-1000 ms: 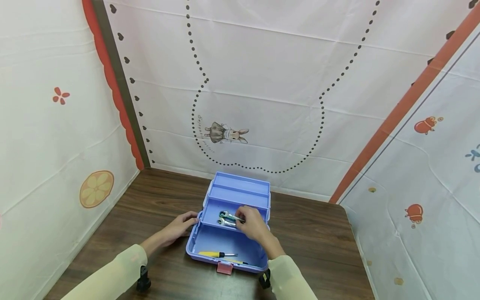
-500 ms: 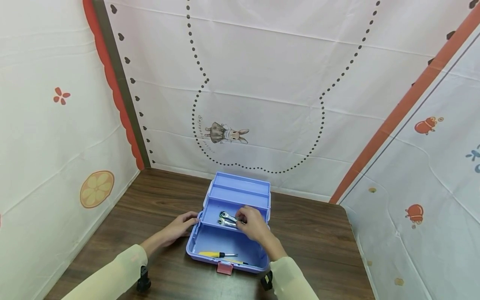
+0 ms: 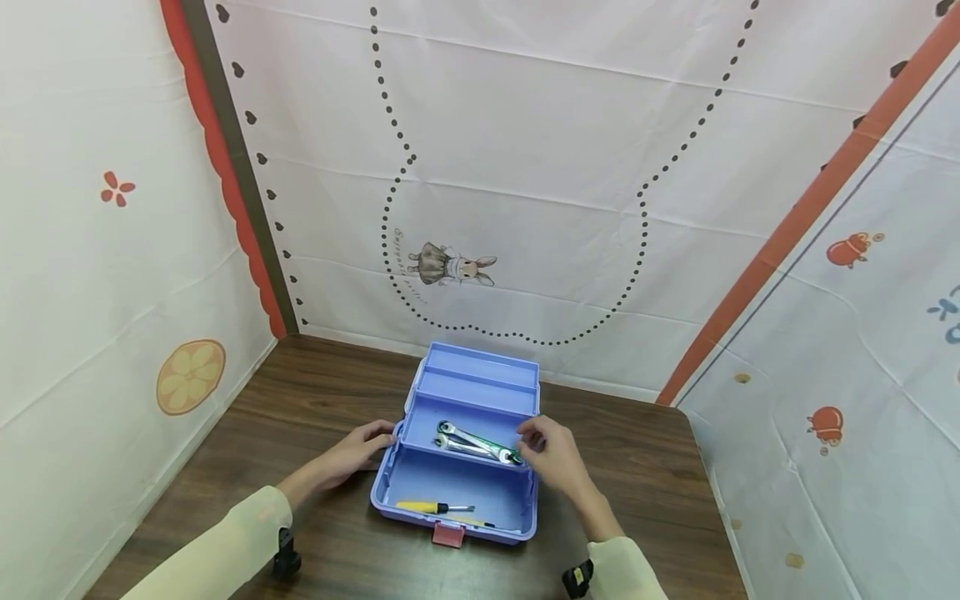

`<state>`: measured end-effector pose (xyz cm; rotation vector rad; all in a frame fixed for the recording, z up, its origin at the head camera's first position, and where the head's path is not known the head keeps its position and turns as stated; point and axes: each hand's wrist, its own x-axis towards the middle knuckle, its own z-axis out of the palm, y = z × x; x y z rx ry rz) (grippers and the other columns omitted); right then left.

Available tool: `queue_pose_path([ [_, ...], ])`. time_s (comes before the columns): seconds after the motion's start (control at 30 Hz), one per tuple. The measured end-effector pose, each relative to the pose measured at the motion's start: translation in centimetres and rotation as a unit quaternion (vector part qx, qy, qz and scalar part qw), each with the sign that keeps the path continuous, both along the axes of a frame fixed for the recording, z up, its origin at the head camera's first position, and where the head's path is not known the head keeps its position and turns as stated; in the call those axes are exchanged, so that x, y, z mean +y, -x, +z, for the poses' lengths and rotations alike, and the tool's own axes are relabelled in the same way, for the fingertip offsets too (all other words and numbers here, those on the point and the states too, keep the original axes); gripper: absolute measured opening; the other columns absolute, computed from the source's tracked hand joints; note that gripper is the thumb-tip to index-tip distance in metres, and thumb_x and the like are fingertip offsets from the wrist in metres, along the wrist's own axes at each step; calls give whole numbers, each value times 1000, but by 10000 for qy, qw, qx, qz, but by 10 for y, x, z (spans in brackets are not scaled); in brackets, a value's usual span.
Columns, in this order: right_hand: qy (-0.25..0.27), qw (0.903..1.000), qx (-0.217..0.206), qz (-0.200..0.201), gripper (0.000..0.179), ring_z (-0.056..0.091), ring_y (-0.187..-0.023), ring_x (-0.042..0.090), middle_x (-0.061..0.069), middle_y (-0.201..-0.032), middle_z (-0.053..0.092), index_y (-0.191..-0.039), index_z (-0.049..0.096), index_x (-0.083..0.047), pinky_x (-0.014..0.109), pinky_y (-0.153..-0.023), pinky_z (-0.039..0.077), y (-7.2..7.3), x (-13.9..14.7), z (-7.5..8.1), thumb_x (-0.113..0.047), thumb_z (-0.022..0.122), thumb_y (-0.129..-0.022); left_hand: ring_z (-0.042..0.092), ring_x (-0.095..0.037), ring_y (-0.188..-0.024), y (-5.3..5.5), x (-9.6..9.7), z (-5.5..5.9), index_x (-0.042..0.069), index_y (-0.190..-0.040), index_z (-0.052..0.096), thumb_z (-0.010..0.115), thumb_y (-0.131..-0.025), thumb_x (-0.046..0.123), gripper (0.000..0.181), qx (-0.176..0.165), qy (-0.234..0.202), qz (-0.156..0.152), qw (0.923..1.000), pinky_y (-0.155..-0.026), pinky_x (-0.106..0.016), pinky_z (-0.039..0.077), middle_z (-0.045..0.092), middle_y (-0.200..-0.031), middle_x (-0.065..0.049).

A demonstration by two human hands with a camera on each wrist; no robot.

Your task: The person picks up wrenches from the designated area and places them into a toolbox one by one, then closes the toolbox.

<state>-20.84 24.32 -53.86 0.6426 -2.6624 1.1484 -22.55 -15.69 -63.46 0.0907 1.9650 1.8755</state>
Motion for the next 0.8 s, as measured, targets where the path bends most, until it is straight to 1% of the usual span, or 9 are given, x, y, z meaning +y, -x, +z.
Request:
queue_pose_path([
  [0.1, 257, 9982, -333, -434, 15, 63, -82, 15, 1, -90, 68, -106, 74, -1, 26, -70, 57, -1, 15, -1, -1, 80, -92, 61, -30, -127, 0, 0, -2, 1, -143, 56, 64, -108, 31, 47, 0, -31, 54, 10000, -98, -46, 61, 59, -140, -18],
  [0.23, 679, 9903, -740, -962, 13, 64, -86, 19, 5, -93, 70, -107, 75, -2, 26, -75, 57, 3, 31, -6, -4, 78, -96, 61, -30, -126, 2, 0, -4, 0, -145, 55, 66, -107, 32, 51, 12, -80, 51, 10000, -98, -47, 61, 59, -140, -18],
  [0.33, 929, 9852, -863, -1149, 12, 64, -89, 24, 9, -95, 72, -108, 75, -2, 26, -76, 56, 7, 39, -11, -5, 76, -97, 61, -31, -129, 5, -3, -4, 1, -149, 52, 66, -106, 33, 55, -5, -114, -21, 9999, -99, -47, 60, 60, -142, -18],
  [0.4, 1077, 9827, -906, -1205, 12, 64, -89, 26, 12, -96, 71, -109, 74, -1, 24, -76, 55, 10, 42, -16, -6, 76, -98, 60, -32, -131, 7, -6, -3, 2, -151, 50, 63, -108, 34, 56, -65, -160, -73, 9998, -100, -48, 59, 59, -145, -19],
  [0.5, 1269, 9786, -919, -1334, 12, 62, -89, 23, 14, -97, 71, -109, 74, 1, 20, -75, 53, 15, 45, -24, -6, 75, -98, 61, -35, -131, 12, -11, 1, 1, -153, 47, 59, -110, 35, 56, -39, -216, -35, 9998, -101, -49, 59, 57, -147, -22],
  [0.57, 1433, 9748, -919, -1442, 14, 62, -87, 19, 16, -97, 72, -109, 75, 3, 18, -73, 52, 19, 46, -31, -5, 76, -98, 62, -37, -130, 18, -11, 4, 0, -152, 48, 58, -111, 34, 54, 101, -168, 193, 9996, -100, -49, 59, 57, -147, -24],
  [0.63, 1632, 9697, -936, -1557, 16, 62, -85, 13, 17, -97, 73, -110, 74, 6, 17, -71, 52, 24, 45, -37, -4, 76, -97, 63, -38, -129, 25, -9, 7, 0, -150, 51, 60, -110, 32, 51, 359, -8, 536, 9979, -99, -48, 60, 57, -146, -25],
  [0.73, 2029, 9564, -1153, -1755, 20, 64, -83, 11, 17, -100, 74, -113, 73, 9, 18, -70, 55, 31, 40, -46, -4, 74, -99, 61, -39, -130, 37, -2, 11, 1, -150, 52, 61, -110, 29, 49, 683, 277, 1017, 9921, -99, -48, 60, 58, -145, -24],
  [0.8, 2269, 9454, -1392, -1883, 22, 66, -85, 12, 17, -104, 73, -117, 71, 10, 19, -72, 59, 35, 37, -51, -5, 72, -101, 59, -37, -132, 44, 4, 13, 3, -153, 50, 60, -111, 29, 50, 776, 512, 1174, 9887, -99, -46, 60, 58, -145, -23],
])
